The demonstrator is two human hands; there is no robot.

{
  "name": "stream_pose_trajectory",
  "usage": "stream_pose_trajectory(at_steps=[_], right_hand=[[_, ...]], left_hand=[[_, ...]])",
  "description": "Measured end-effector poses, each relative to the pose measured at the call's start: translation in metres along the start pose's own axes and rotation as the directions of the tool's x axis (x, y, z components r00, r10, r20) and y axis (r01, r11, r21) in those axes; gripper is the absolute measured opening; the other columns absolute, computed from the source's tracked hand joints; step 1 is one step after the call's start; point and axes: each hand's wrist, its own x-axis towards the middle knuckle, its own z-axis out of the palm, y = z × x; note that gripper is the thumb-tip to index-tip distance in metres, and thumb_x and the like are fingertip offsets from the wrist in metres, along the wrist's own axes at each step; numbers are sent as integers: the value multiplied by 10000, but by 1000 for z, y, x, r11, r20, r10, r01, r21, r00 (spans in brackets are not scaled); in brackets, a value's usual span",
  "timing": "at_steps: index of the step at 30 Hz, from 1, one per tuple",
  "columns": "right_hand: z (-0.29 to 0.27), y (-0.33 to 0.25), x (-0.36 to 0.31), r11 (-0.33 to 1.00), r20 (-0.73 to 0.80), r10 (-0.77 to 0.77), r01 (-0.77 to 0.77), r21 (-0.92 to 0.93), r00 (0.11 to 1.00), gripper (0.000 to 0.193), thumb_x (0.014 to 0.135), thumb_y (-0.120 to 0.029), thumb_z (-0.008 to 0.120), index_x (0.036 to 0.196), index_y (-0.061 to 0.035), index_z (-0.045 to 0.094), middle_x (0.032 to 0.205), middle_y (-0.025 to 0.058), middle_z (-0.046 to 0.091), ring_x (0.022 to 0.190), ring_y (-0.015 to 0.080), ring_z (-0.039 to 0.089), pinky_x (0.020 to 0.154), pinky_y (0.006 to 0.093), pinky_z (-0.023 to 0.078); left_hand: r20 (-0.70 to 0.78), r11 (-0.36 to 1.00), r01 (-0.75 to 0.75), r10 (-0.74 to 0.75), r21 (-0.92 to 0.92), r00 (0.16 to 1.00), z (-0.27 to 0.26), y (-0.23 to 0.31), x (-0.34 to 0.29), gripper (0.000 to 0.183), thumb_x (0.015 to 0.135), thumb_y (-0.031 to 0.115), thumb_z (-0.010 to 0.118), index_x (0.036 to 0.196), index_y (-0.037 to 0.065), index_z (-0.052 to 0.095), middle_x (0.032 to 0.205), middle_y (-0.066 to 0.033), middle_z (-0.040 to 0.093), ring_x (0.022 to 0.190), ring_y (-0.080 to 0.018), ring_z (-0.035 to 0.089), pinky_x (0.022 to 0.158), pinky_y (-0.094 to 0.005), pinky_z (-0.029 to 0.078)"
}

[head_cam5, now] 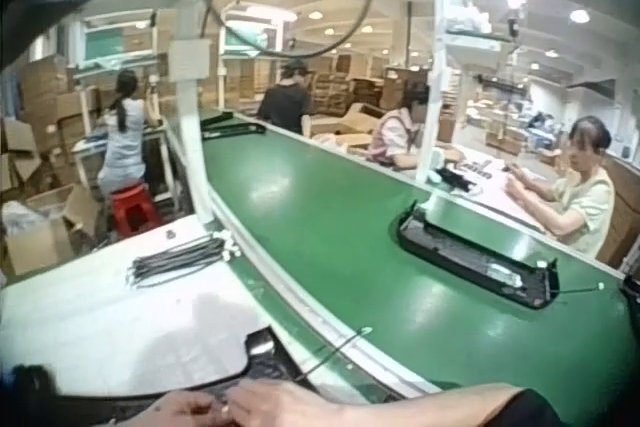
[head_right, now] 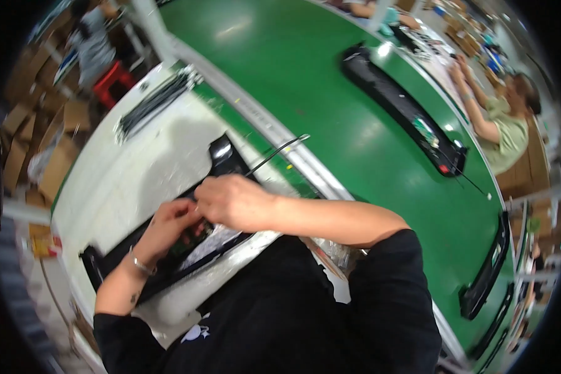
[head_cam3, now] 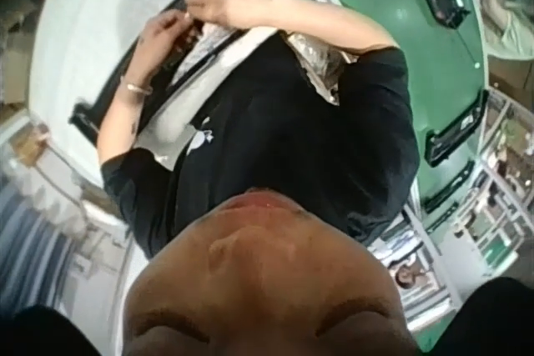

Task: Assembling electronic components by connecting wire harnesses to circuit boards within plastic housings on an assembly line.

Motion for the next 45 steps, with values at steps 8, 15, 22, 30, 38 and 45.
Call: stream_pose_trajectory(at_steps=[8, 15, 22, 30, 38, 45], right_hand=[[-24, 20, 5, 997, 305, 53, -32, -72, 951, 69, 628, -55, 583, 695, -52, 568, 717, 40, 500, 693, 199, 565, 564, 326, 492], [-12, 7, 9, 985, 406, 47, -108, 131, 913, 87, 631, -60, 606, 644, -35, 523, 690, 62, 467, 653, 223, 561, 538, 354, 475], [-5, 1, 10, 996, 415, -31, -5, 85, 909, 100, 612, -62, 592, 634, -24, 503, 685, 70, 467, 626, 215, 560, 505, 336, 478], [-2, 3, 3, 976, 392, 1, -87, 201, 920, 103, 612, -38, 584, 707, -11, 555, 675, 63, 460, 595, 212, 559, 484, 327, 482], [-5, -19, 12, 987, 530, -43, 119, -111, 847, 98, 609, -49, 587, 677, -10, 529, 669, 59, 483, 583, 172, 579, 452, 283, 484], [-3, -8, 15, 1000, 515, 3, -10, 11, 857, 107, 621, -30, 589, 705, 10, 537, 704, 63, 488, 585, 163, 575, 450, 285, 488]], left_hand=[[-101, 583, -342, 595, 737, 797, -18, 0, -13, 302, 771, 210, 683, 1004, 44, 586, 1009, -111, 595, 951, -219, 552, 758, -299, 461], [159, 244, -369, 601, 897, 784, -24, -32, -11, 809, 629, 571, 670, 1256, 107, 456, 1387, -169, 319, 1235, -362, 343, 1018, -482, 271], [121, 299, -398, 650, 867, 750, -24, -37, -8, 645, 686, 456, 669, 1195, 90, 512, 1364, -183, 336, 1165, -367, 415, 953, -437, 322], [123, 305, -409, 653, 860, 747, -25, -43, -8, 657, 680, 445, 662, 1216, 105, 494, 1383, -185, 321, 1187, -367, 395, 960, -443, 308], [127, 312, -406, 639, 859, 759, -24, -46, -10, 652, 695, 451, 655, 1223, 107, 488, 1388, -190, 307, 1193, -369, 385, 966, -444, 301], [113, 338, -414, 644, 845, 757, -28, -47, -3, 659, 704, 457, 643, 1236, 107, 475, 1384, -189, 310, 1196, -370, 380, 971, -445, 295]])
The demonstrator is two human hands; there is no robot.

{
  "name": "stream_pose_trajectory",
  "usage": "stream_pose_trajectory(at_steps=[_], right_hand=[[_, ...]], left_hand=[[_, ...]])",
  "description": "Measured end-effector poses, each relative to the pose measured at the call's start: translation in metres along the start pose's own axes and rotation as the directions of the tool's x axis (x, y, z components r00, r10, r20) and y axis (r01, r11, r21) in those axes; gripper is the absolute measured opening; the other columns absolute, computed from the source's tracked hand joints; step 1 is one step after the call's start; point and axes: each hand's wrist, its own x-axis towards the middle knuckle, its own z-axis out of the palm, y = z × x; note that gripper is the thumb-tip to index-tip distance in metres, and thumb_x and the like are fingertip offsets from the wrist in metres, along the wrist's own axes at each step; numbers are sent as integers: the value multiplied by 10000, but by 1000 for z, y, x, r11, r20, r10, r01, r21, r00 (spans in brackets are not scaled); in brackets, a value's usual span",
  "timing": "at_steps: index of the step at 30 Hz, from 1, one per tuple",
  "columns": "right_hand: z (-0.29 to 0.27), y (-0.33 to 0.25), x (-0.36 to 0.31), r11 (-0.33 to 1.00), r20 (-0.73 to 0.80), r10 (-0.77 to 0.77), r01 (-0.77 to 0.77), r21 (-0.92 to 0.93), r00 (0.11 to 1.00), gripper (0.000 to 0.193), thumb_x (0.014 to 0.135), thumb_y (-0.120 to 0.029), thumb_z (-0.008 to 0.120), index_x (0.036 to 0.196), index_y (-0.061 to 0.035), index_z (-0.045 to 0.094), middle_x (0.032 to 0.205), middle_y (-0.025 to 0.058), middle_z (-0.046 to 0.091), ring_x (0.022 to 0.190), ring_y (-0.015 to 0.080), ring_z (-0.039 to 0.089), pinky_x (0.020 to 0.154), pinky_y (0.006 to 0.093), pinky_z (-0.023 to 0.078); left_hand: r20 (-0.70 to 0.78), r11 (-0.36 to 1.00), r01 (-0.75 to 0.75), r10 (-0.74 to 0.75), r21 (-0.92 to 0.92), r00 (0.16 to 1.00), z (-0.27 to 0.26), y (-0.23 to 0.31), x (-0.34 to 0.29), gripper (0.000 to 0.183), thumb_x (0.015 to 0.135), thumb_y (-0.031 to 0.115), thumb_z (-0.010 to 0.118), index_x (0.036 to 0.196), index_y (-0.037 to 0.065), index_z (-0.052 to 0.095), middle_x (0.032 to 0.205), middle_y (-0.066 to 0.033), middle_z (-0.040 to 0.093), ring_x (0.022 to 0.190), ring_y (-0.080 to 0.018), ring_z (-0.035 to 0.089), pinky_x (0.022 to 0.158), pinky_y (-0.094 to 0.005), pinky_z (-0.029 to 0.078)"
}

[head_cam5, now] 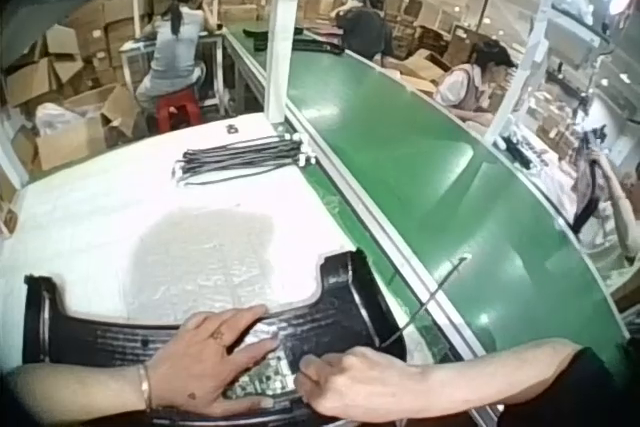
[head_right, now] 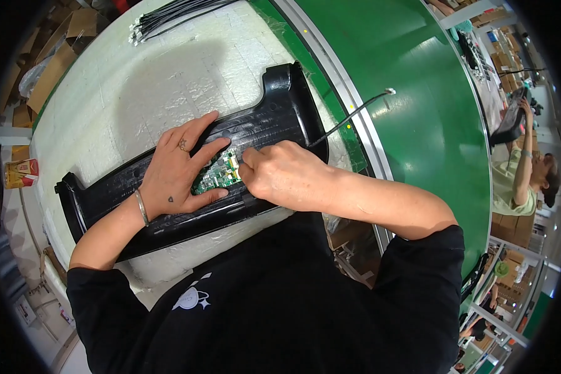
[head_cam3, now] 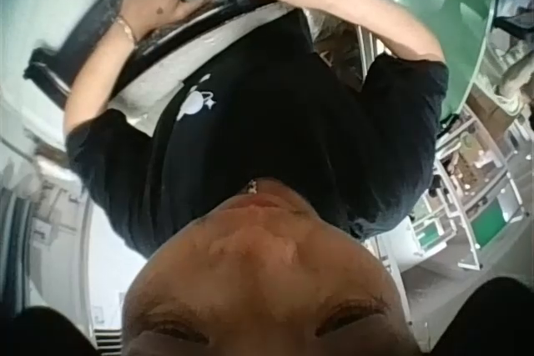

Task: Assembling electronic components by connecting wire harnesses to circuit boards within plastic housings on an assembly line.

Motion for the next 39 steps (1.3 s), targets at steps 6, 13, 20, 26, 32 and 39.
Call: stream_pose_trajectory(at_steps=[6, 13, 20, 26, 32, 39], right_hand=[[-12, -4, 7, 991, 41, -128, 129, -19, 991, 99, 593, -70, 604, 634, -2, 546, 667, 70, 522, 604, 204, 585, 472, 314, 497], [-18, 37, -5, 226, 80, 337, -163, 960, 938, 190, 819, -134, 639, 967, -20, 605, 768, 69, 622, 564, 154, 589, 475, 278, 470], [-35, 148, -143, -103, 121, 991, 923, 370, 62, 117, 909, -180, 492, 986, -93, 474, 637, -6, 431, 449, 45, 305, 387, 177, 261], [-65, 101, -91, 196, -266, 964, 599, 776, 29, 302, 893, -226, 515, 1159, -85, 495, 703, 33, 556, 478, 44, 374, 417, 189, 296], [-11, -19, -43, 792, -257, 113, 69, 606, 960, 417, 728, -319, 701, 995, -25, 574, 890, 106, 571, 868, 267, 551, 695, 389, 464], [22, -40, -41, 996, -518, 12, 35, 82, 855, 217, 664, -190, 621, 673, -45, 461, 735, 77, 459, 718, 247, 494, 499, 339, 445]], left_hand=[[18, 1000, -19, 19, 24, 1000, -9, 2, -2, 640, 728, 481, 605, 1221, 87, 497, 1355, -215, 333, 1193, -363, 374, 942, -443, 306], [-21, 998, -44, 45, 51, 999, 2, 3, -11, 678, 666, 459, 675, 1171, 43, 501, 1335, -246, 342, 1148, -386, 400, 921, -467, 323], [-3, 991, -93, 93, 93, 996, -13, 22, -4, 633, 784, 427, 612, 1265, 55, 438, 1335, -239, 364, 1130, -421, 402, 943, -495, 326], [-6, 993, -60, 61, 99, 998, -19, 16, -17, 635, 785, 429, 596, 1267, 49, 434, 1322, -251, 376, 1140, -438, 398, 945, -500, 329], [-53, 990, -101, 107, 99, 993, -1, 16, -6, 727, 668, 450, 666, 1202, 15, 434, 1349, -262, 331, 1159, -415, 382, 953, -477, 295], [211, 1000, -24, 27, -17, 977, -48, 22, 7, 929, 667, 281, 728, 1382, 10, 201, 1427, -243, 217, 1293, -402, 256, 1060, -450, 217]])
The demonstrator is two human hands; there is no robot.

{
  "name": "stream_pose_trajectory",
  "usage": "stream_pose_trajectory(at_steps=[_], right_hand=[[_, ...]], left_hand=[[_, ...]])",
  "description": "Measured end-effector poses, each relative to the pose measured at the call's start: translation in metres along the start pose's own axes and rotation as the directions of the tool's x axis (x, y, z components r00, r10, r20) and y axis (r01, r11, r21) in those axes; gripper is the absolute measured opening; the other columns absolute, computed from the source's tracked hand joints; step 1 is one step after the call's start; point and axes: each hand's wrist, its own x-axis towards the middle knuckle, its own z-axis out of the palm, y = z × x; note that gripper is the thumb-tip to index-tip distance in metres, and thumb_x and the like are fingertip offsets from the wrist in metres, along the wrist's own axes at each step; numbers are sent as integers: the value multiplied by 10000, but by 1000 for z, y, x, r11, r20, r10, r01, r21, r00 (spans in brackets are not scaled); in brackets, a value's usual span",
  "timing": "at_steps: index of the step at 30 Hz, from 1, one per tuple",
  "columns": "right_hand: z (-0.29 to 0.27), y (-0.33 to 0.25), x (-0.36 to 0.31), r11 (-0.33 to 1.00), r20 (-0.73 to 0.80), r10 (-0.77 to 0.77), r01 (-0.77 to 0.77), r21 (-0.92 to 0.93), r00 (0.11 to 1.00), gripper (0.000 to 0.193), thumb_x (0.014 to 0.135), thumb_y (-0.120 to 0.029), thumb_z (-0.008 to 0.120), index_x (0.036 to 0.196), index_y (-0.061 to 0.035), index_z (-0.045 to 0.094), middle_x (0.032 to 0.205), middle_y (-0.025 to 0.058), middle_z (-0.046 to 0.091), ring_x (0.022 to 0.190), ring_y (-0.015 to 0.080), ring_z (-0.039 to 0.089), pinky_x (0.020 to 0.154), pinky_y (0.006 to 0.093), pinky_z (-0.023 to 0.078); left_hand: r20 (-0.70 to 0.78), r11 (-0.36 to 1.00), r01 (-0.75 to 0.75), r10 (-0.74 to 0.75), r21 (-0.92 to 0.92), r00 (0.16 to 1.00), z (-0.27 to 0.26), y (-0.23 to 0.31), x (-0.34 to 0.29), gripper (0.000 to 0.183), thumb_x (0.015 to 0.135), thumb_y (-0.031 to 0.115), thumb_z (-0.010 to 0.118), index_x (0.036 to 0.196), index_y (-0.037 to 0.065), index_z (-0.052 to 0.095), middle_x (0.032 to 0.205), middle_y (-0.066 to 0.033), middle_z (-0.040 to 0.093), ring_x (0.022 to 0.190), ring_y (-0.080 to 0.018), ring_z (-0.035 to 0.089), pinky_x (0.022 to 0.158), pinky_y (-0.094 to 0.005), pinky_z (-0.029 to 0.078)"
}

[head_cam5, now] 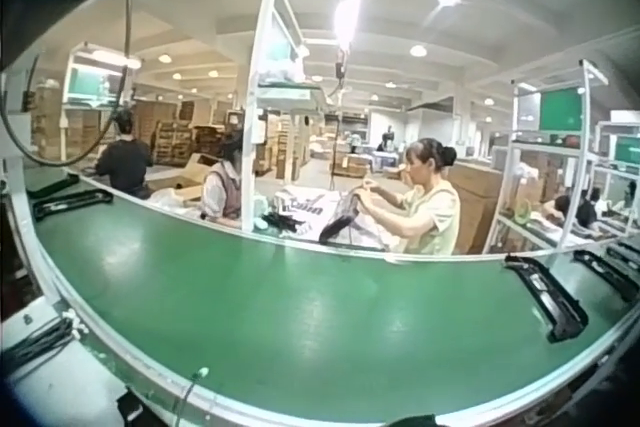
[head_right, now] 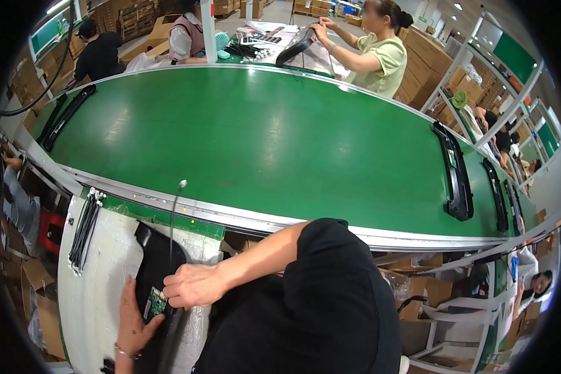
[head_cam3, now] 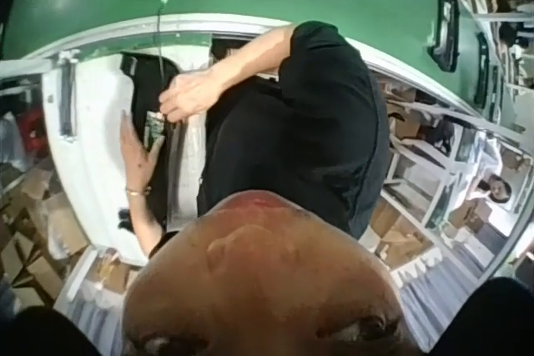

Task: Assembling electronic components by connecting wire harnesses to circuit boards within plastic housings on an assembly line.

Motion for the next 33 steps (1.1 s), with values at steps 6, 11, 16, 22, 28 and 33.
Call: stream_pose_trajectory(at_steps=[6, 11, 16, 22, 28, 33], right_hand=[[-68, 27, -33, 904, -280, 254, -330, -272, 926, 227, 682, -192, 655, 676, -97, 450, 716, 45, 431, 689, 216, 494, 475, 333, 433], [-113, 89, -78, 671, -421, 465, -620, -406, 779, 264, 623, -209, 727, 681, -64, 513, 703, 65, 490, 711, 260, 535, 555, 392, 459], [-118, 193, -102, 493, -493, 476, -685, -536, 728, 232, 638, -219, 729, 732, -72, 576, 777, 69, 552, 764, 259, 565, 644, 373, 491], [-159, 284, -91, 395, -737, 674, -815, 423, -56, 587, 796, -405, 623, 1173, 1, 428, 795, 161, 616, 780, 308, 608, 721, 432, 463], [-166, 305, -49, 392, -399, 889, -78, 917, -223, 216, 886, -266, 492, 908, -61, 559, 635, 31, 536, 439, 88, 401, 400, 256, 332], [-53, 261, 50, 641, -403, 763, -673, 369, 506, 115, 786, -148, 589, 779, -48, 646, 727, 86, 653, 683, 145, 620, 622, 294, 501]], left_hand=[[-333, 971, -98, 168, 216, 928, -73, 32, 7, 780, 756, 211, 641, 1405, 112, 220, 1451, -209, 207, 1325, -389, 216, 1072, -462, 179], [-420, 996, 33, -67, -88, 905, -51, 10, 4, 726, 729, 95, 629, 1376, 72, 301, 1431, -136, 299, 1310, -298, 283, 1030, -414, 251], [-167, 825, 113, -243, -554, 955, 36, -2, 21, 707, 694, 90, 663, 1335, 86, 363, 1333, -84, 412, 1176, -221, 412, 903, -343, 371], [-115, 395, 108, -501, -912, 858, 64, 7, 56, 400, 876, 13, 510, 1266, 13, 424, 1119, -107, 501, 974, -174, 471, 822, -290, 460], [-266, 437, 25, -591, -899, 762, 78, -26, 66, 319, 808, 41, 559, 1123, 12, 522, 983, -31, 515, 835, -130, 462, 746, -251, 409], [-280, 423, -43, -517, -905, 809, 65, 10, 100, 307, 800, 68, 560, 1105, 50, 526, 1046, -22, 562, 870, -93, 488, 796, -232, 388]])
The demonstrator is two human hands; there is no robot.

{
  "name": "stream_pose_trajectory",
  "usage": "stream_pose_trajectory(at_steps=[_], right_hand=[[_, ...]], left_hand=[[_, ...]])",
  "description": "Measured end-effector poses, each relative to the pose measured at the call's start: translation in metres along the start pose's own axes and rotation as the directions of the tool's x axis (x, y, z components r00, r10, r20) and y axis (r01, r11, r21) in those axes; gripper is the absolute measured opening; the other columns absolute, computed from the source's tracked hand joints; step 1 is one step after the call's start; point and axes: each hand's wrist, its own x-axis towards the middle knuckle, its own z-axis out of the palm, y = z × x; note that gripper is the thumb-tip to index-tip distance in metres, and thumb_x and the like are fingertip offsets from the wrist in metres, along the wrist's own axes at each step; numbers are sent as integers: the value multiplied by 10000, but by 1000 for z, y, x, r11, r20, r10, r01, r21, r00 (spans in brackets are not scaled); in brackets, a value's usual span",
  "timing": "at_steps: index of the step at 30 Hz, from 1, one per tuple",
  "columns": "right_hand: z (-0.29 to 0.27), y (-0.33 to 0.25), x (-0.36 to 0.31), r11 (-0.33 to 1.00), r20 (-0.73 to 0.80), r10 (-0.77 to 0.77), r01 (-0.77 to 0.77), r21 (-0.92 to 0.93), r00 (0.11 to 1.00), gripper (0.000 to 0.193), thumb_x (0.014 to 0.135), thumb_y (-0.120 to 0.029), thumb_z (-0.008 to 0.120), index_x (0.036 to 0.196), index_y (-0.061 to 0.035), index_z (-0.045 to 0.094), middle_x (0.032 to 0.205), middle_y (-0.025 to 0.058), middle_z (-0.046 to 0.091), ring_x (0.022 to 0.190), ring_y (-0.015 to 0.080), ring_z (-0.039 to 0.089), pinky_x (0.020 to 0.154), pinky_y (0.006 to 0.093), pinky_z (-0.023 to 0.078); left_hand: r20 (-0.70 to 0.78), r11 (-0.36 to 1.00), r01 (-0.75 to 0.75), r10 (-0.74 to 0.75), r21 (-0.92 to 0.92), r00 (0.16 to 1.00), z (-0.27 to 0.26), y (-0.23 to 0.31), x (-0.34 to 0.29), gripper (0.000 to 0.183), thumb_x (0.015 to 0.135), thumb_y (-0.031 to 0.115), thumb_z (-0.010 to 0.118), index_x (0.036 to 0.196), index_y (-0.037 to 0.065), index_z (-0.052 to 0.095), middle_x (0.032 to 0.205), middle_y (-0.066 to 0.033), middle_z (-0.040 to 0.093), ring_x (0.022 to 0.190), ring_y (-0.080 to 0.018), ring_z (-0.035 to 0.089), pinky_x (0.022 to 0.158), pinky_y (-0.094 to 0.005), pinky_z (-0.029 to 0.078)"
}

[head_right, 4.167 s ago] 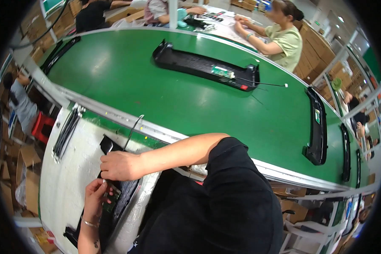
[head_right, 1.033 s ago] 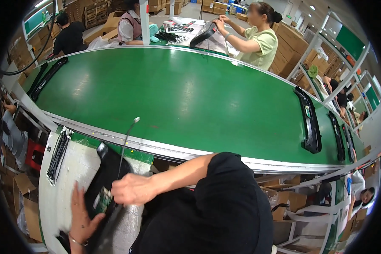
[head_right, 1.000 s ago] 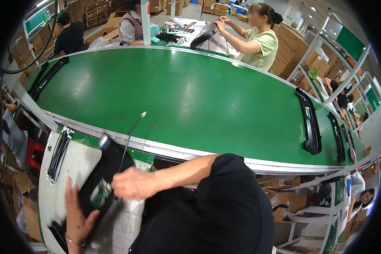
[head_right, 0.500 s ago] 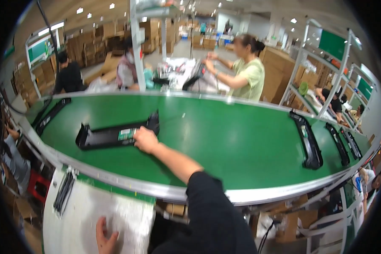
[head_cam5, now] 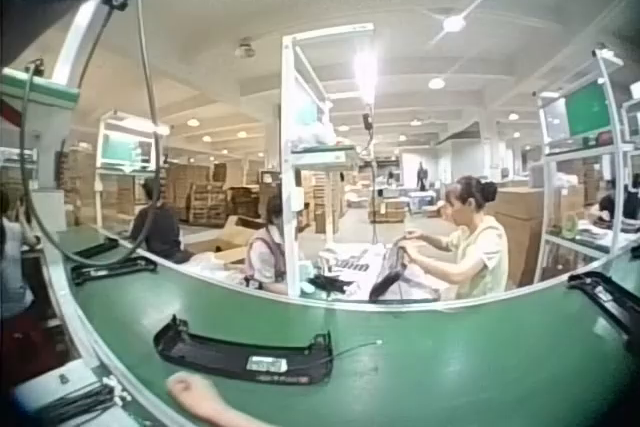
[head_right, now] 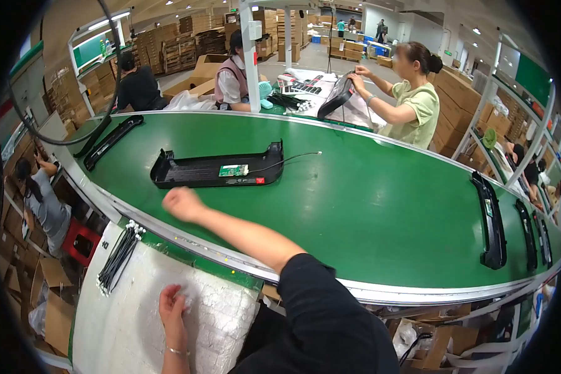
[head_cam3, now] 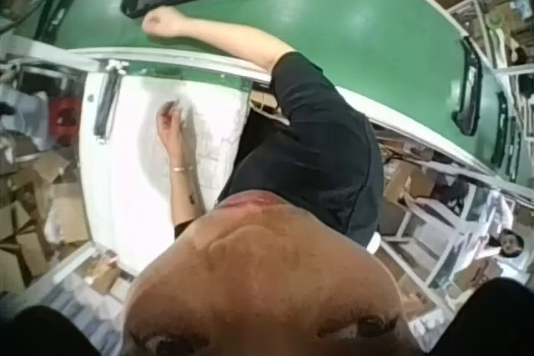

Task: Assembling electronic components by connecting wire harnesses to circuit boards within plastic housings on an assembly line.

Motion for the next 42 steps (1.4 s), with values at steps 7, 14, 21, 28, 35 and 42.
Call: stream_pose_trajectory(at_steps=[7, 14, 21, 28, 35, 42], right_hand=[[188, -70, -39, 664, 532, -574, 734, -142, 622, 246, 715, -178, 618, 934, -68, 635, 949, 85, 575, 971, 253, 520, 810, 375, 431], [217, -72, -66, 579, 220, -737, 764, -284, 639, 101, 687, -117, 548, 775, -70, 556, 799, 54, 504, 802, 218, 501, 719, 329, 422], [193, -84, -100, 476, 247, -804, 834, -279, 541, 65, 726, -148, 519, 764, -95, 519, 754, 31, 496, 779, 203, 532, 716, 338, 408], [175, -97, -125, 600, 220, -735, 767, -229, 641, 101, 720, -173, 584, 740, -107, 510, 727, 25, 480, 762, 200, 496, 711, 330, 389], [156, -60, -101, 796, 170, -494, 523, -306, 852, 194, 756, -271, 629, 773, -87, 568, 771, 53, 543, 828, 237, 505, 764, 372, 366], [169, -43, -112, 776, 201, -511, 549, -310, 836, 139, 784, -195, 599, 768, -62, 559, 750, 53, 522, 794, 230, 520, 713, 360, 416]], left_hand=[[-158, 693, 76, -267, -716, 951, -87, -32, 23, 356, 883, 162, 534, 1215, 61, 457, 1101, -90, 575, 854, -119, 571, 714, -227, 485], [-345, 677, -104, -231, -728, 910, -162, -38, 13, 330, 912, 164, 500, 1211, 31, 458, 1084, -115, 580, 858, -144, 593, 742, -251, 511], [-399, 643, -159, -247, -749, 883, -155, -24, 25, 314, 922, 351, 488, 1095, 89, 506, 843, -43, 596, 728, -109, 544, 624, -205, 457], [-447, 820, -158, -129, -549, 885, -161, -28, 22, 274, 935, 341, 486, 994, 78, 531, 654, 62, 445, 580, -11, 409, 529, -153, 368], [-401, 944, -126, -7, -304, 916, -205, -84, 31, 332, 936, 311, 478, 1129, 49, 541, 851, -1, 578, 748, -68, 526, 675, -201, 438], [-657, 964, -144, -40, -224, 753, -177, -28, 16, 169, 869, 94, 517, 992, -14, 556, 806, -33, 511, 697, -139, 455, 628, -241, 389]])
